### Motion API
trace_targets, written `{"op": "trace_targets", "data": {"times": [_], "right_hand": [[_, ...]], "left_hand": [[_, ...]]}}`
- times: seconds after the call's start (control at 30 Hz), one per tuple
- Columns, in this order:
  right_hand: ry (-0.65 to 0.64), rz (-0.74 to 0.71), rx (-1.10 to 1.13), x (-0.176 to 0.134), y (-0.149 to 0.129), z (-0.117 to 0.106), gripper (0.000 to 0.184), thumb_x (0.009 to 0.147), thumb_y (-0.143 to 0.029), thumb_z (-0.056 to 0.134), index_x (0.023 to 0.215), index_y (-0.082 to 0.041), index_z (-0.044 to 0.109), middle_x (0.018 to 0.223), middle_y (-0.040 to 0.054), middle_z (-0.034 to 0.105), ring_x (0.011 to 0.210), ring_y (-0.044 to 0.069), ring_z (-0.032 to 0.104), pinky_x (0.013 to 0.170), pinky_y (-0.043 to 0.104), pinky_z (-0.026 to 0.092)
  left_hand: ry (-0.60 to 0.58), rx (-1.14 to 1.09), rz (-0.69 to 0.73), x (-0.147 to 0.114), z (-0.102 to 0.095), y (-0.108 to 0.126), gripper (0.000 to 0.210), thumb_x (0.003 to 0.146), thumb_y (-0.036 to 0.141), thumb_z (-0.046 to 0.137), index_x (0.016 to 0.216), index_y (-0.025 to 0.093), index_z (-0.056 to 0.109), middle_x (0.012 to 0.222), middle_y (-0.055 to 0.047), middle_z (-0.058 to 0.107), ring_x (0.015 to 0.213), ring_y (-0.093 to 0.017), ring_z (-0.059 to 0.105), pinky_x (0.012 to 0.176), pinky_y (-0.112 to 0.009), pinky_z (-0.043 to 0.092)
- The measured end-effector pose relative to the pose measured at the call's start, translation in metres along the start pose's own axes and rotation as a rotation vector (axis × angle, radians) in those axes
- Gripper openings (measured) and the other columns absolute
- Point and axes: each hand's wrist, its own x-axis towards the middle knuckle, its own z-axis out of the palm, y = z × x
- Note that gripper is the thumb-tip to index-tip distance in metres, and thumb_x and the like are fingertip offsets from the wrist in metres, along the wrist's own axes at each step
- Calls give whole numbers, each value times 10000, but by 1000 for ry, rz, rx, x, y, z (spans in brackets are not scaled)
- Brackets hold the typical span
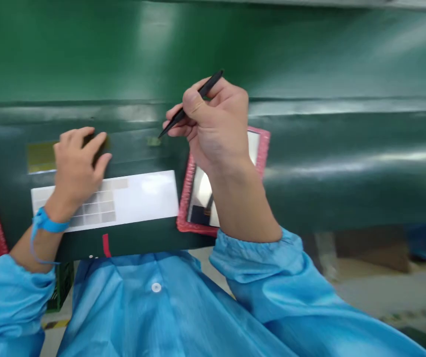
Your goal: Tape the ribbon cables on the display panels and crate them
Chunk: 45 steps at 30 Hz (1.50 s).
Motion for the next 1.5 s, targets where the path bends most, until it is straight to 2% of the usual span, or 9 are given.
{"op": "trace_targets", "data": {"times": [0.13, 0.23, 0.4, 0.5, 0.63, 0.77, 0.97, 1.13, 1.5], "right_hand": [[205, 3, -62, -58, -25, -63, 422, 803, -551, 940, 874, -295, 613, 769, -24, 753, 637, 178, 740, 507, 273, 624], [319, 92, -93, -103, -26, -95, 405, 805, -529, 947, 853, -276, 633, 751, -17, 756, 612, 169, 735, 488, 247, 622], [372, 160, -124, -142, -12, -107, 301, 880, -458, 899, 840, -263, 674, 741, 2, 767, 622, 179, 760, 490, 228, 627], [414, 127, -150, -145, -10, -106, 223, 908, -403, 872, 841, -276, 701, 750, -8, 771, 627, 175, 763, 478, 222, 622], [416, 121, -158, -142, -15, -105, 150, 937, -304, 825, 845, -272, 710, 741, -34, 764, 645, 175, 765, 496, 237, 627], [414, 131, -187, -142, -17, -105, 144, 961, -276, 791, 858, -269, 691, 746, -17, 752, 713, 214, 777, 537, 299, 640], [423, 146, -239, -144, -16, -107, 135, 926, -286, 808, 848, -356, 725, 821, 33, 762, 788, 301, 780, 527, 399, 654], [413, 163, -262, -145, -17, -107, 112, 937, -289, 791, 873, -368, 744, 860, 36, 753, 841, 312, 786, 536, 397, 659], [433, 163, -314, -146, -20, -104, 194, 978, -219, 722, 863, -373, 739, 854, 19, 735, 874, 319, 780, 541, 392, 671]], "left_hand": [[159, -24, 90, -3, -6, 13, 353, 1027, 380, 595, 1286, 199, 752, 1379, -120, 702, 1334, -372, 633, 1104, -626, 490], [178, -107, 207, -19, -12, 64, 275, 996, 264, 658, 1239, 181, 757, 1330, -141, 740, 1302, -373, 674, 1108, -611, 514], [-25, -306, 320, -41, 6, 169, 327, 990, 162, 656, 1313, 179, 702, 1369, -139, 743, 1321, -343, 671, 1104, -541, 536], [-120, -331, 288, -41, 27, 196, 369, 1027, 205, 625, 1392, 180, 672, 1439, -132, 711, 1402, -330, 618, 1160, -530, 490], [-166, -291, 297, -39, 39, 198, 422, 1031, 259, 629, 1451, 213, 648, 1496, -109, 677, 1429, -341, 591, 1195, -558, 448], [-263, -259, 262, -38, 38, 197, 465, 1046, 307, 596, 1510, 294, 608, 1564, -52, 625, 1478, -357, 545, 1235, -601, 411], [-396, -202, 212, -35, 36, 201, 458, 1076, 413, 545, 1522, 316, 584, 1609, -28, 578, 1542, -389, 473, 1286, -662, 344], [-488, -170, 172, -33, 35, 201, 497, 1069, 473, 546, 1549, 342, 549, 1647, -5, 535, 1592, -387, 401, 1338, -650, 288], [-384, -166, 216, -35, 37, 201, 474, 1050, 442, 590, 1518, 377, 553, 1622, 26, 565, 1533, -345, 489, 1302, -627, 359]]}}
